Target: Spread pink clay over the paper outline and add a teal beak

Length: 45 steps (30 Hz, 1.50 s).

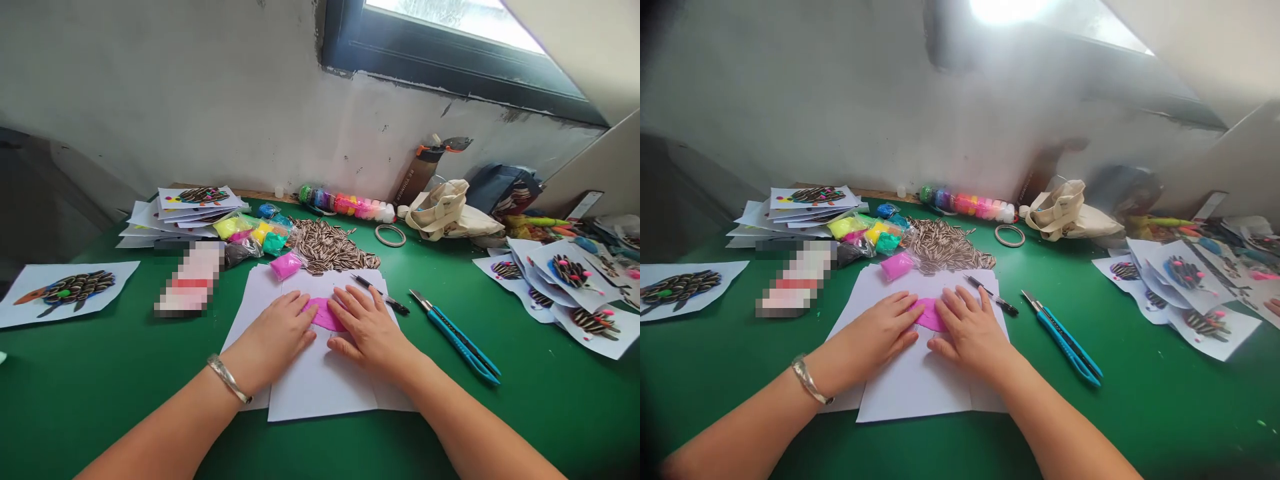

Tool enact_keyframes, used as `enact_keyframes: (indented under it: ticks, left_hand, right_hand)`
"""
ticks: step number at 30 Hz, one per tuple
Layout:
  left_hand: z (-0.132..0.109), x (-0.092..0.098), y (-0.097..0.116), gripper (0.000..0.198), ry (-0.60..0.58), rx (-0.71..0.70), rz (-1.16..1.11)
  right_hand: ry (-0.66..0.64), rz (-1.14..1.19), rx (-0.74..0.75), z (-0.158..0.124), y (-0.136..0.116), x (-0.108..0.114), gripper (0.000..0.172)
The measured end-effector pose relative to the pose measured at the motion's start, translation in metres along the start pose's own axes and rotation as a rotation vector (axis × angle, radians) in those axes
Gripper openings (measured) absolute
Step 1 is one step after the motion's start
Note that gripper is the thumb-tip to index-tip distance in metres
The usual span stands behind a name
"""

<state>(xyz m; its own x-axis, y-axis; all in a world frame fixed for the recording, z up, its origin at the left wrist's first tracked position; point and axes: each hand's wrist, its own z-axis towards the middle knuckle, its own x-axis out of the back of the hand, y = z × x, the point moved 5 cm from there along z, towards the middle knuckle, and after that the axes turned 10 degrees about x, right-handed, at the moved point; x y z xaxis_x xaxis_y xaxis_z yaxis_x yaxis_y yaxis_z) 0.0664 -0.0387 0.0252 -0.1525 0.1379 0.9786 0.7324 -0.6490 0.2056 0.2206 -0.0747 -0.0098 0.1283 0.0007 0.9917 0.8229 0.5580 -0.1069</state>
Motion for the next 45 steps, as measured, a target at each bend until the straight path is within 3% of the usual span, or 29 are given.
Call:
enact_keyframes:
  ticks: [5,7,10,14,17,22,28,33,45]
  left_hand:
    - [-0.004,-0.01,0.002,0.038,-0.009,0.042,0.033]
    - [-0.005,-0.01,0.003,0.037,-0.008,0.061,0.051]
    - [-0.006,-0.01,0.003,0.039,-0.005,0.094,0.067]
    - [-0.009,-0.009,0.006,0.039,0.002,0.135,0.077]
    - [-0.01,-0.007,0.01,0.04,-0.003,0.174,0.074]
    - [-0.01,-0.012,0.018,0.047,0.059,0.149,0.063]
    - [-0.009,-0.024,0.024,0.058,-0.055,0.045,0.009]
    - [-0.01,-0.025,0.026,0.059,-0.057,0.049,0.014]
    - [-0.008,-0.032,0.03,0.065,-0.1,0.138,0.011]
  right_hand:
    - [0.104,0.025,-0.02,-0.002,0.005,0.018,0.06]
    - [0.207,0.019,-0.062,-0.009,0.009,0.034,0.051]
    - [0.205,0.099,-0.046,-0.022,0.008,0.045,0.035]
    - [0.133,0.138,0.001,-0.033,-0.002,0.038,0.034]
    - [0.136,0.1,0.001,-0.031,-0.008,0.029,0.04]
    - [0.185,0.049,0.017,-0.028,-0.011,0.021,0.035]
    - [0.245,0.027,-0.014,-0.032,-0.01,0.014,0.043]
    - [0.201,-0.019,-0.05,-0.027,-0.011,0.008,0.051]
    - [0.168,-0.028,-0.104,-0.024,-0.01,0.004,0.051]
